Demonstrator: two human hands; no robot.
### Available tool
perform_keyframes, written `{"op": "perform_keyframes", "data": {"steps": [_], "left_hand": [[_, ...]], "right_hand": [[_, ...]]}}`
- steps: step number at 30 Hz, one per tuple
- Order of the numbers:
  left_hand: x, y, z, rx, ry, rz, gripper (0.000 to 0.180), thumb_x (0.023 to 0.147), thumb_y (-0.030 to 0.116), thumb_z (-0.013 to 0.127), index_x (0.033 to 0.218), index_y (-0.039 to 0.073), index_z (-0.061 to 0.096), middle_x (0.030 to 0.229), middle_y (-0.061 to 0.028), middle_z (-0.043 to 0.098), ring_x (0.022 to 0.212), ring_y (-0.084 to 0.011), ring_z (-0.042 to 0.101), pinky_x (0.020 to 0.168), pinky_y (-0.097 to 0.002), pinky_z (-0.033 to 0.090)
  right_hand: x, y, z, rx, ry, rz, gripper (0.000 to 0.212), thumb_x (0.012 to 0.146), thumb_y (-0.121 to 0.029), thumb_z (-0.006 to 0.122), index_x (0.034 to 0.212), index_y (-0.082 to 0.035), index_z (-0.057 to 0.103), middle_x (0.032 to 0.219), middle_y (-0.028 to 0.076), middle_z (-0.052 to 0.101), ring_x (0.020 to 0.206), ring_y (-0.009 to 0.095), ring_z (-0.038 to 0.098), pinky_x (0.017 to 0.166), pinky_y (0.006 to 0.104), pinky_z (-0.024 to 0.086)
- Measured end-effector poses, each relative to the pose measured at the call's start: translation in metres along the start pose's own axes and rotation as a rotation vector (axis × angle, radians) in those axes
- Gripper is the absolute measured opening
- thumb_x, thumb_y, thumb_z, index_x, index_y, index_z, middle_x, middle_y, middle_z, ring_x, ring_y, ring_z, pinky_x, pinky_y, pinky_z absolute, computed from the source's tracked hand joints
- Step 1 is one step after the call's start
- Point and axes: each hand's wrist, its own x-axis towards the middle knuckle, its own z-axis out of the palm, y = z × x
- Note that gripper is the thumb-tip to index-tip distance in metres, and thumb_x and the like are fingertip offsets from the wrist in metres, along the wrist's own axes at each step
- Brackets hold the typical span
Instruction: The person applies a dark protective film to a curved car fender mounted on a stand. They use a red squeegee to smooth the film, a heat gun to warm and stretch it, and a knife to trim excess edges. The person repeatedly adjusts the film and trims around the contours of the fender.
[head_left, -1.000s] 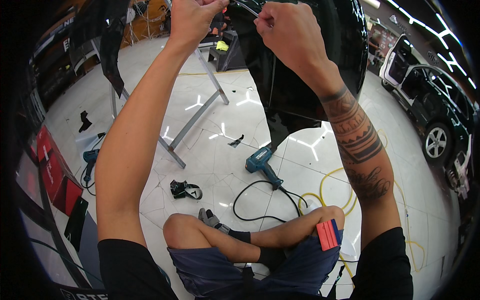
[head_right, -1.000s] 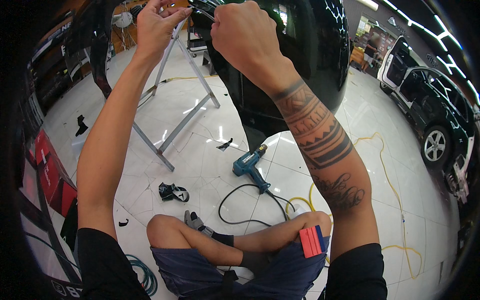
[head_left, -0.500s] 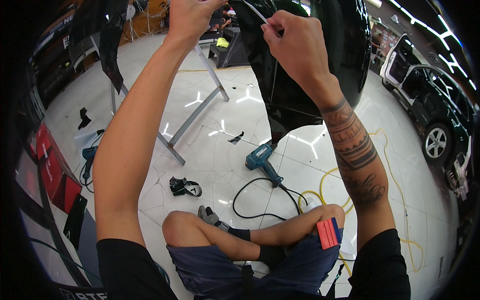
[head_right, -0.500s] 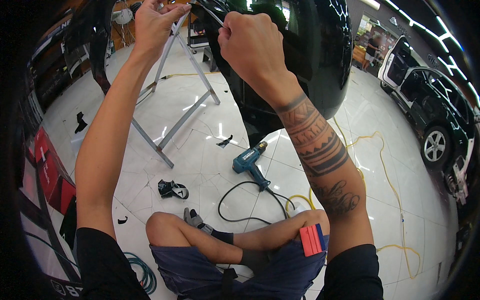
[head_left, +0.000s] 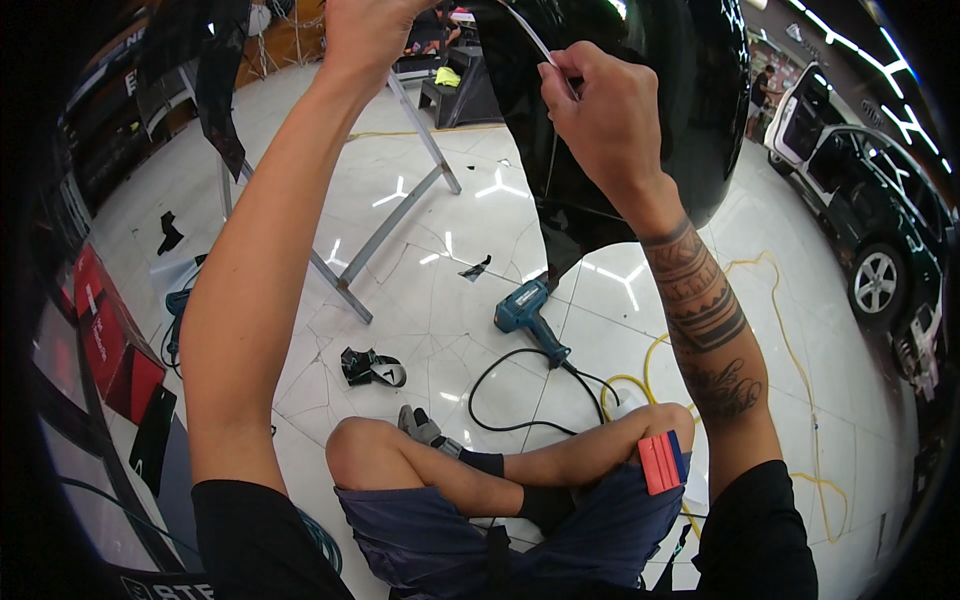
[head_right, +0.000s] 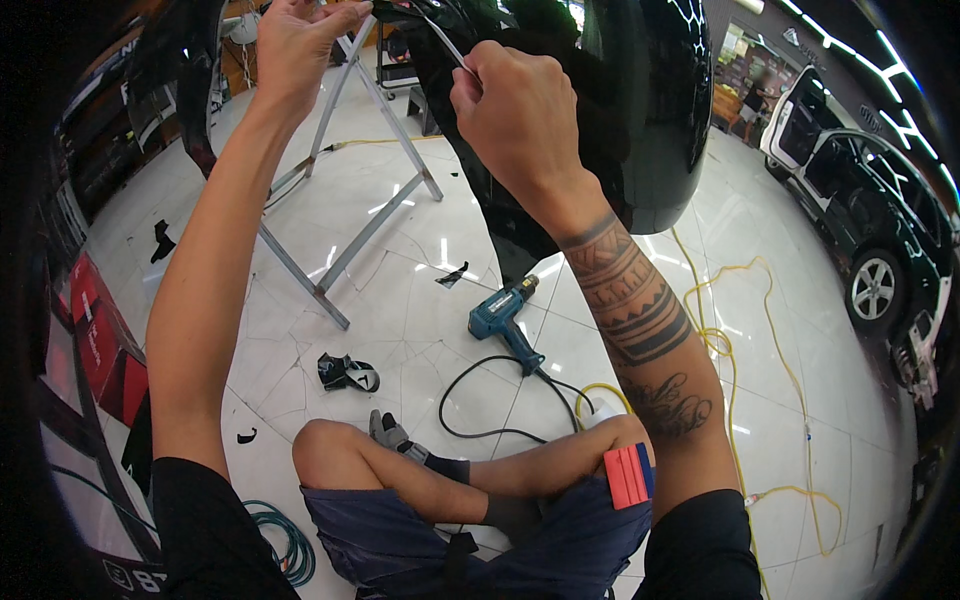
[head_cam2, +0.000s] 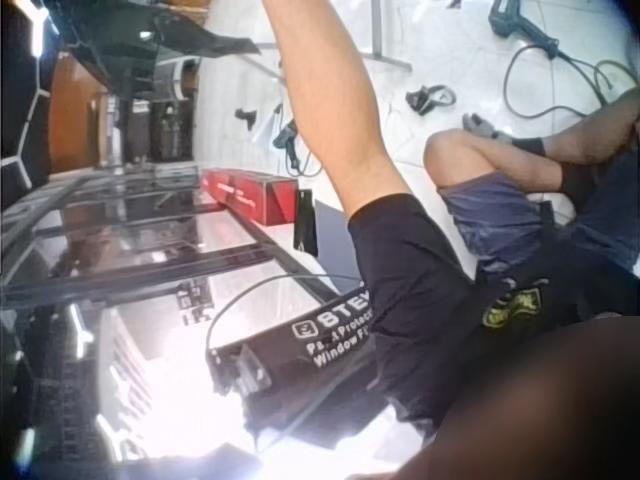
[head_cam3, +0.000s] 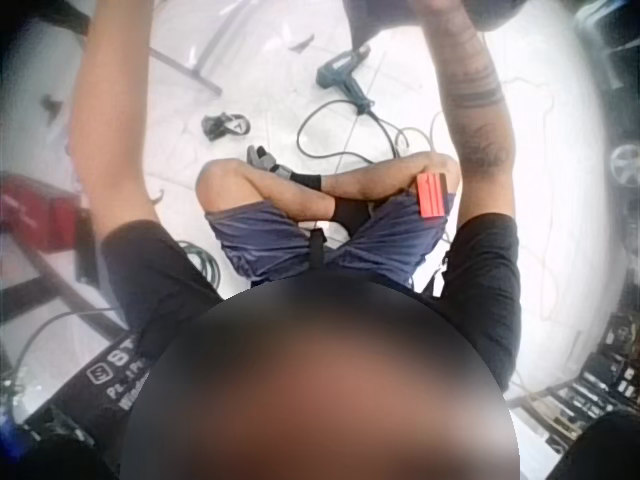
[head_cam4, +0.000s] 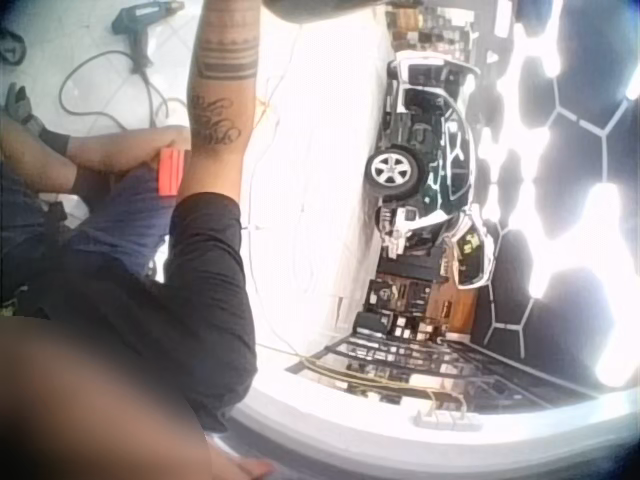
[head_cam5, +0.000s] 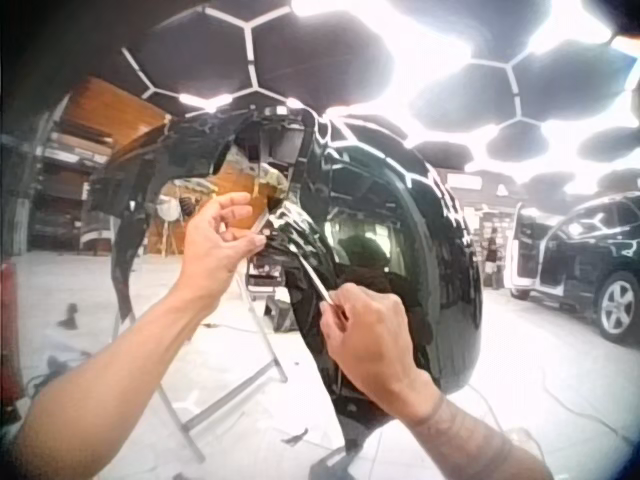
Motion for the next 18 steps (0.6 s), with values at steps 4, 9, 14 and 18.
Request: {"op": "perform_keyframes", "data": {"steps": [4,9,14,18], "left_hand": [[-0.001,-0.001,-0.004,0.003,0.003,-0.011,0.055,0.075,-0.015,0.065,0.125,0.000,0.049,0.113,-0.0114,0.053,0.080,-0.0113,0.061,0.072,-0.0221,0.053],[-0.005,0.002,-0.008,0.051,0.019,-0.035,0.055,0.074,-0.014,0.065,0.125,0.001,0.050,0.113,-0.0108,0.054,0.081,-0.0108,0.059,0.073,-0.0226,0.053],[-0.009,0.003,-0.010,0.056,0.023,-0.044,0.054,0.074,-0.013,0.065,0.124,0.001,0.051,0.111,-0.0089,0.054,0.081,-0.0097,0.058,0.073,-0.0223,0.052],[-0.012,0.004,-0.015,0.048,0.018,-0.037,0.053,0.073,-0.011,0.066,0.123,0.002,0.052,0.108,-0.0072,0.054,0.079,-0.0086,0.057,0.072,-0.0213,0.051]], "right_hand": [[-0.008,0.003,0.002,-0.023,-0.019,-0.027,0.012,0.085,-0.008,0.067,0.085,0.003,0.064,0.064,0.011,0.066,0.054,0.018,0.068,0.051,0.0237,0.050],[-0.019,0.002,0.006,0.008,-0.033,0.022,0.012,0.086,-0.007,0.066,0.086,0.003,0.061,0.064,0.011,0.066,0.055,0.017,0.068,0.049,0.0228,0.050],[-0.033,0.001,0.010,0.022,-0.007,0.049,0.012,0.086,-0.007,0.065,0.087,0.004,0.060,0.063,0.011,0.065,0.054,0.017,0.068,0.047,0.0230,0.049],[-0.045,0.001,0.018,0.051,0.046,0.087,0.011,0.086,-0.007,0.066,0.087,0.003,0.059,0.062,0.010,0.064,0.053,0.017,0.067,0.045,0.0231,0.047]]}}
